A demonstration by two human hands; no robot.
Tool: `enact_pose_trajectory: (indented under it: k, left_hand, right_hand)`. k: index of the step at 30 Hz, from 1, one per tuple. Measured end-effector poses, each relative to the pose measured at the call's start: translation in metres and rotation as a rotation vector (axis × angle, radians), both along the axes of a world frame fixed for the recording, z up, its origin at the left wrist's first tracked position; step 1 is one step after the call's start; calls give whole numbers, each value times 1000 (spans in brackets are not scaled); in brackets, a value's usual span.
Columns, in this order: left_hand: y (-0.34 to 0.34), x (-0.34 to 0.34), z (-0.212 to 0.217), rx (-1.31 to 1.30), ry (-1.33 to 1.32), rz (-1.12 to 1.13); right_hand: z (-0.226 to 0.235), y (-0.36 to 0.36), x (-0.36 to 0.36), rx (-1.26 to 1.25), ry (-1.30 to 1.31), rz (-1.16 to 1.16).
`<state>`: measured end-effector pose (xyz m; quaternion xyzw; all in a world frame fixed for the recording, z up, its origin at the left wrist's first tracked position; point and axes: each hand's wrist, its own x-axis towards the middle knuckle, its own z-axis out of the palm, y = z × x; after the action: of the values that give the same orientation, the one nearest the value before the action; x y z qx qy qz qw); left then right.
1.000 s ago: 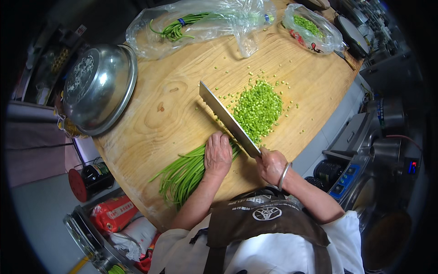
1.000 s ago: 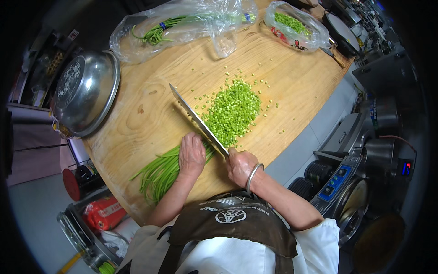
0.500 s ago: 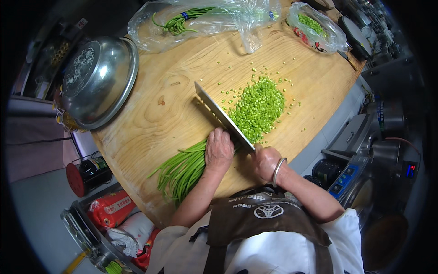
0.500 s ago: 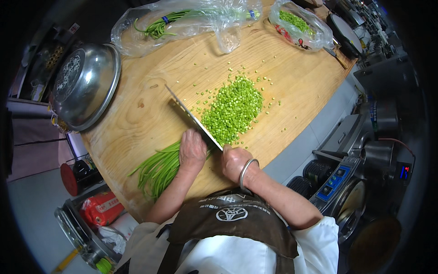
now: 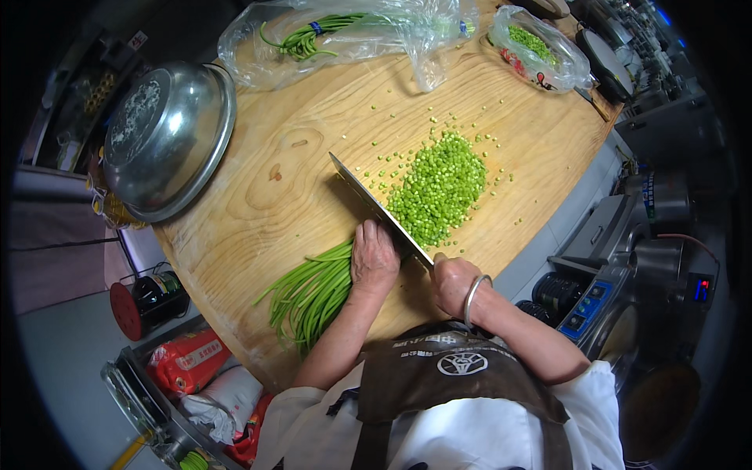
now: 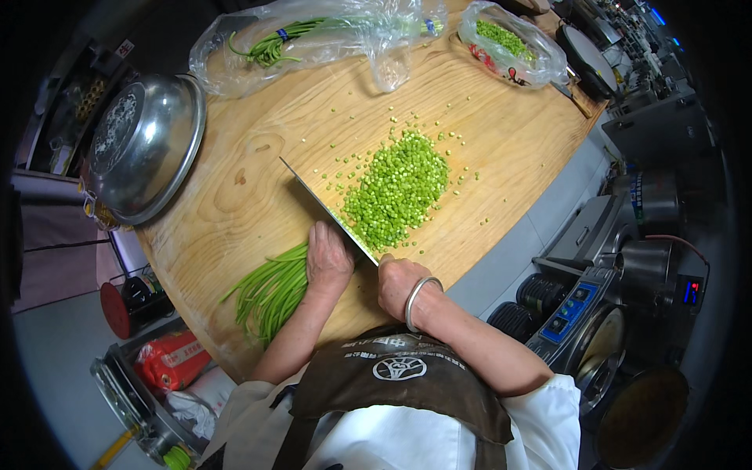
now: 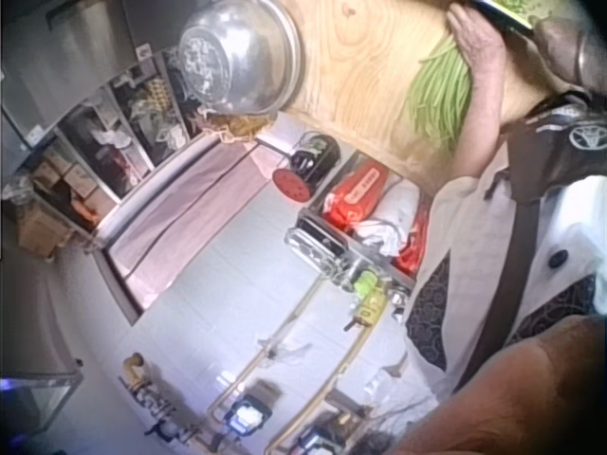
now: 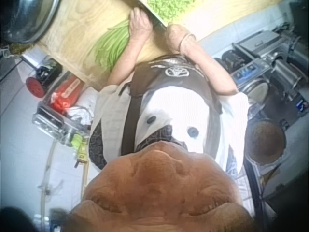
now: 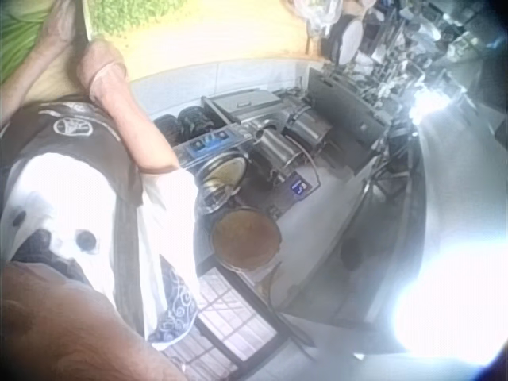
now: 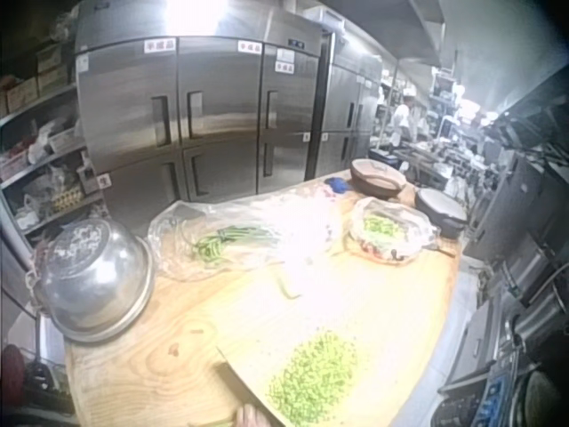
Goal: The person uses a cleaver to chop a bundle of green onions on a wooden cutting board. After chopping, they gather the pieces and transfer them into a plastic bag.
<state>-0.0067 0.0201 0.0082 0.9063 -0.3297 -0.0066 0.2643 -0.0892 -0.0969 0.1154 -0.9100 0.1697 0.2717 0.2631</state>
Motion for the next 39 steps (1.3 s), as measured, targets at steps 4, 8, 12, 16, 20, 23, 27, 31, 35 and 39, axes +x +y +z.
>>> enact_pose_trajectory:
  k: [4,8,12,16,20,23,27,31,35,39]
  left_hand:
    - [-3,-1,1,-35,-114,11]
    - [3,-2,9,33,-200,1]
    - [11,-1,5,-6,-203,-44]
    - [15,-2,3,-8,-144,-55]
    - [15,-2,-2,-21,-146,-42]
    - [15,0,-2,-16,-147,-35]
    - [14,-1,5,11,-98,-45]
    - [15,-2,8,65,-73,-64]
    - [14,-2,6,27,-119,-73]
    - [15,1,3,-38,-118,-47]
  right_hand:
    - [-16,-7,-8,44,-130,-48]
    - [-21,-6,-8,12,-183,-41]
    - [-26,-6,-9,1,-217,-24]
    - [-25,-7,-13,27,-284,-50]
    - [1,-2,-24,-25,-345,-29]
    - [20,2,-29,-39,-256,3]
    - [22,5,-32,-46,-210,-22]
    - [20,2,-16,2,-75,-4]
    - [-23,-2,-10,16,-214,-17]
    - [-18,0,-19,8,-367,-42]
